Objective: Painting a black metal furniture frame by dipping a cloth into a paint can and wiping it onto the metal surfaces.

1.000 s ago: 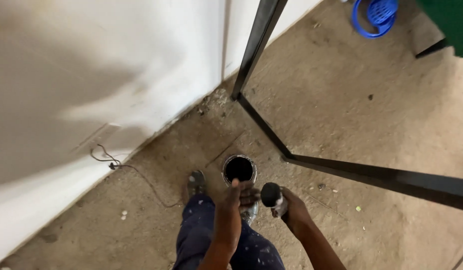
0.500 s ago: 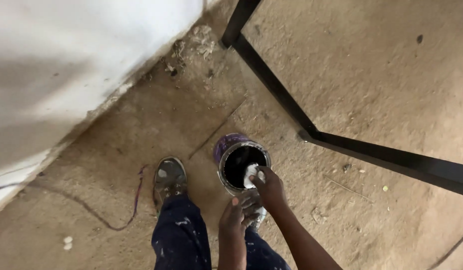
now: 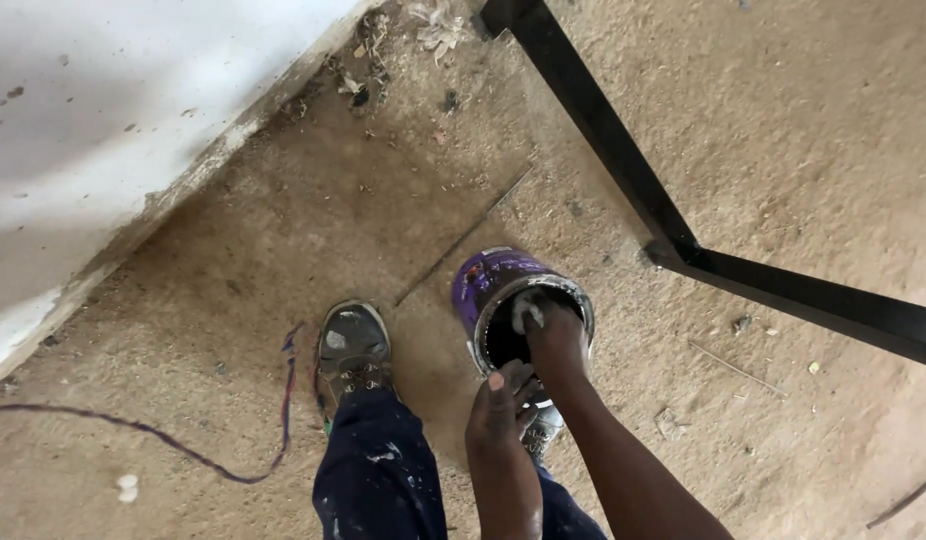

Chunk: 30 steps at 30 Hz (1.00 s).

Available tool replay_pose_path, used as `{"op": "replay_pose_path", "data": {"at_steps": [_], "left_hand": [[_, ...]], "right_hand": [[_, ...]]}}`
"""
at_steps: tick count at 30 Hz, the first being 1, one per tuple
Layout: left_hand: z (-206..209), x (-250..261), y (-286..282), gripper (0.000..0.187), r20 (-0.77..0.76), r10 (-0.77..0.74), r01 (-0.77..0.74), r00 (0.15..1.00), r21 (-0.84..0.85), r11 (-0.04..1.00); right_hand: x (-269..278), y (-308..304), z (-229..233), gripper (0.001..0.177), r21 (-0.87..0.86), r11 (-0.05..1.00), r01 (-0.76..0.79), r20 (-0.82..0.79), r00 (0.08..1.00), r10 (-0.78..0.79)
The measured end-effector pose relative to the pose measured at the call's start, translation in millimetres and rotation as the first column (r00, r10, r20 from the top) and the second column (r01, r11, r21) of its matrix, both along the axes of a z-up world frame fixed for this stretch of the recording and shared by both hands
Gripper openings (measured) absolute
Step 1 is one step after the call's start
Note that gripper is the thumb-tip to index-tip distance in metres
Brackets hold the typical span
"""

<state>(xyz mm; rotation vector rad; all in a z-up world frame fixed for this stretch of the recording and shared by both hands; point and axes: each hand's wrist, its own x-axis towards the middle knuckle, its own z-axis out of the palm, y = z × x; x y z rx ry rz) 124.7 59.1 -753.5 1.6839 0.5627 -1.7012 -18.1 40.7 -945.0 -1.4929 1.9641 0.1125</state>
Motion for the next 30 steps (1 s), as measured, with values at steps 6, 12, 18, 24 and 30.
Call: {"op": "replay_pose_path", "data": {"at_steps": [6,12,18,24,30], "left_hand": [[-0.6,3.1,-7.4,0.073,-0.014,-0.017,0.018,1.0,0.058,0.998],[-11.0,0.6,-3.7,0.074,-0.02,0.063,-0.061,0.998,0.109,0.992],[-13.2,1.9,-0.4,0.083,0.048,-0.012,0.008,0.999,0.076,0.997],[-15.7,11.1,-3.1,0.074,0.111,0.043,-0.055,0.993,0.099,0.994],[-9.7,25.3,-7.3,0.066,0.192,0.067,-0.077,0.979,0.044,0.996]], "right_hand": [[2.5,0.2,-12.6,0.035,0.189,0.981,0.054,-0.139,0.99,-0.028],[-3.1,8.3,-30.9,0.048,0.143,0.99,-0.017,-0.185,0.982,0.043],[24.8,-22.2,43.8,0.039,0.272,0.907,0.321,-0.111,0.947,-0.302],[11.5,-29.0,59.7,0.028,0.574,0.566,0.592,0.109,0.63,-0.769],[23.3,-35.0,69.9,0.041,0.561,0.615,0.554,0.079,0.704,-0.706]]}}
